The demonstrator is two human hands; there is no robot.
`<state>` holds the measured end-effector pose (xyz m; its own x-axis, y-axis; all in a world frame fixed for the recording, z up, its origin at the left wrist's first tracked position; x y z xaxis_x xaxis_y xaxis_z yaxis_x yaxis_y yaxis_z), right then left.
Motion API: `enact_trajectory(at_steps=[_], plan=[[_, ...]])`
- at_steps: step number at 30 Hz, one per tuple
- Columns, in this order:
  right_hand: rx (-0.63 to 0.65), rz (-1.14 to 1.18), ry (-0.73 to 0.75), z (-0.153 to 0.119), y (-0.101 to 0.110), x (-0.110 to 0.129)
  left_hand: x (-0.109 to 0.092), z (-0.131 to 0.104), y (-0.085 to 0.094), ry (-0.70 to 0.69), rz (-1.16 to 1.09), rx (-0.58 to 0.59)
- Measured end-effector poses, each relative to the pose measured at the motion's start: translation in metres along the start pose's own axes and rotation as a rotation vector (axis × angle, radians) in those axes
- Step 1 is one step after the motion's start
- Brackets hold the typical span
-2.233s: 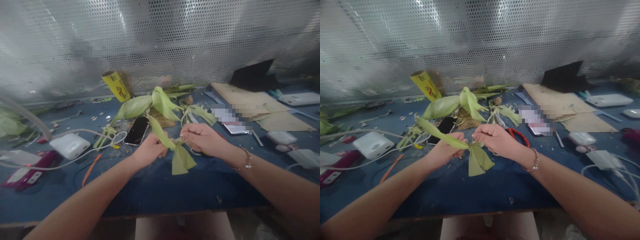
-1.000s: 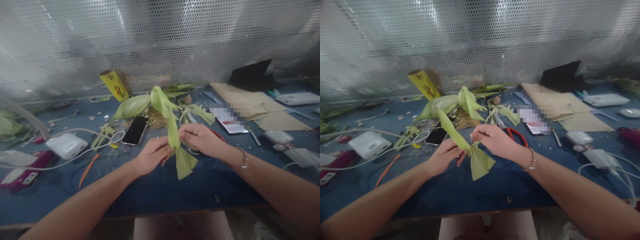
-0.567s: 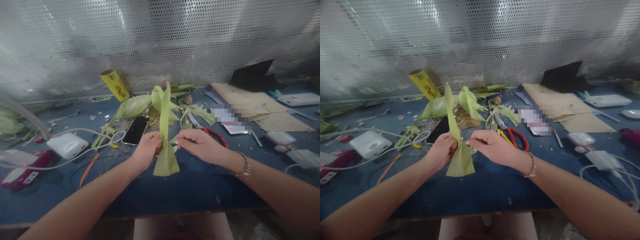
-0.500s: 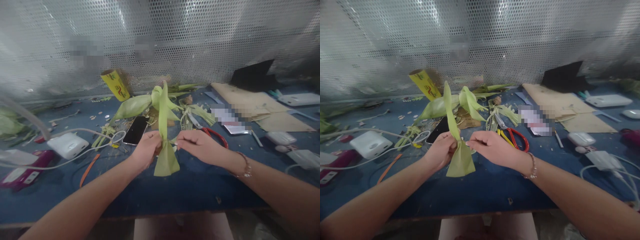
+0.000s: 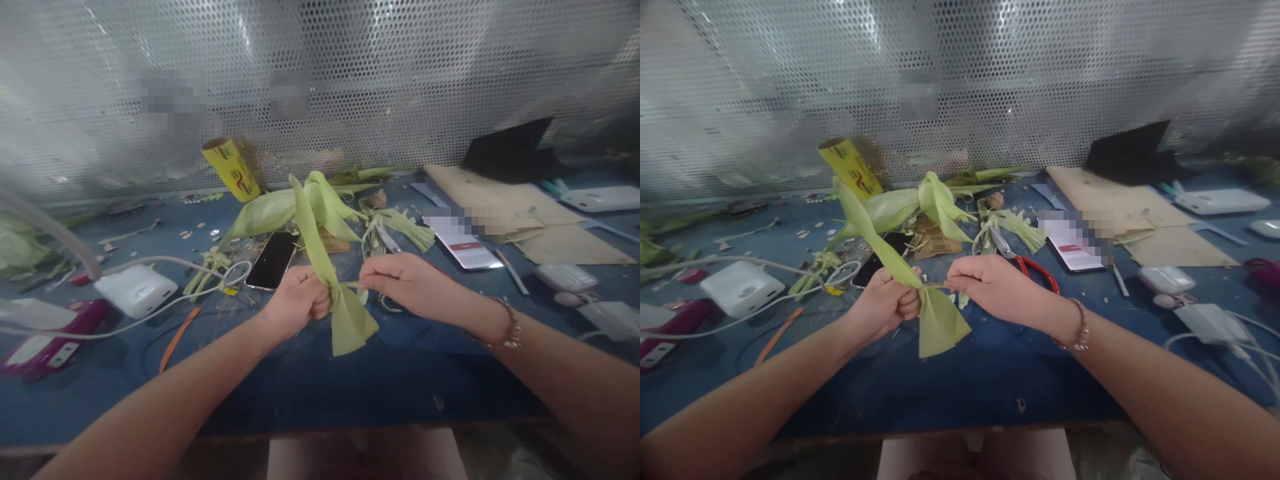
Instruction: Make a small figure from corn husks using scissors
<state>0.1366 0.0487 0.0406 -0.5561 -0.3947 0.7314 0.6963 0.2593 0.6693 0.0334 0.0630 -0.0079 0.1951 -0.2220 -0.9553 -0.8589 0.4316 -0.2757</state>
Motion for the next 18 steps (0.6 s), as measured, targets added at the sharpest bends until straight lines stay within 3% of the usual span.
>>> enact_trajectory(at_steps=[4,9,12,14,18], plan=[[-0.017,0.042,-0.060,0.000,0.002,-0.006,-0.013,-0.003,-0.002,-0.105,0.256,0.030],[0.016,0.293,-0.106,-0.003,-0.007,-0.008,-0.048,-0.015,-0.009,-0.417,0.851,-0.104],[0.000,0.278,-0.096,-0.004,-0.010,-0.005,-0.049,-0.017,-0.018,-0.524,0.955,-0.062],[-0.030,0.193,-0.115,-0.004,-0.009,-0.007,-0.041,-0.013,-0.018,-0.504,0.968,-0.036],[-0.030,0.125,-0.162,0.001,-0.013,-0.020,-0.023,-0.001,-0.004,-0.314,1.002,-0.096]])
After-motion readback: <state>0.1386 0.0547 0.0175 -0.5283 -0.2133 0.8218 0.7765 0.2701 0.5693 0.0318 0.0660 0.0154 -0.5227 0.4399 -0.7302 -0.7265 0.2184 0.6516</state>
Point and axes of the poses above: each hand's wrist, its own z-axis towards the middle knuckle, its own y-axis out of the back of the hand, x = y × z, the point moved 9 cm from there along z, towards the middle knuckle, and after that the axes turned 2 degrees about -z, right-handed, at the moved point
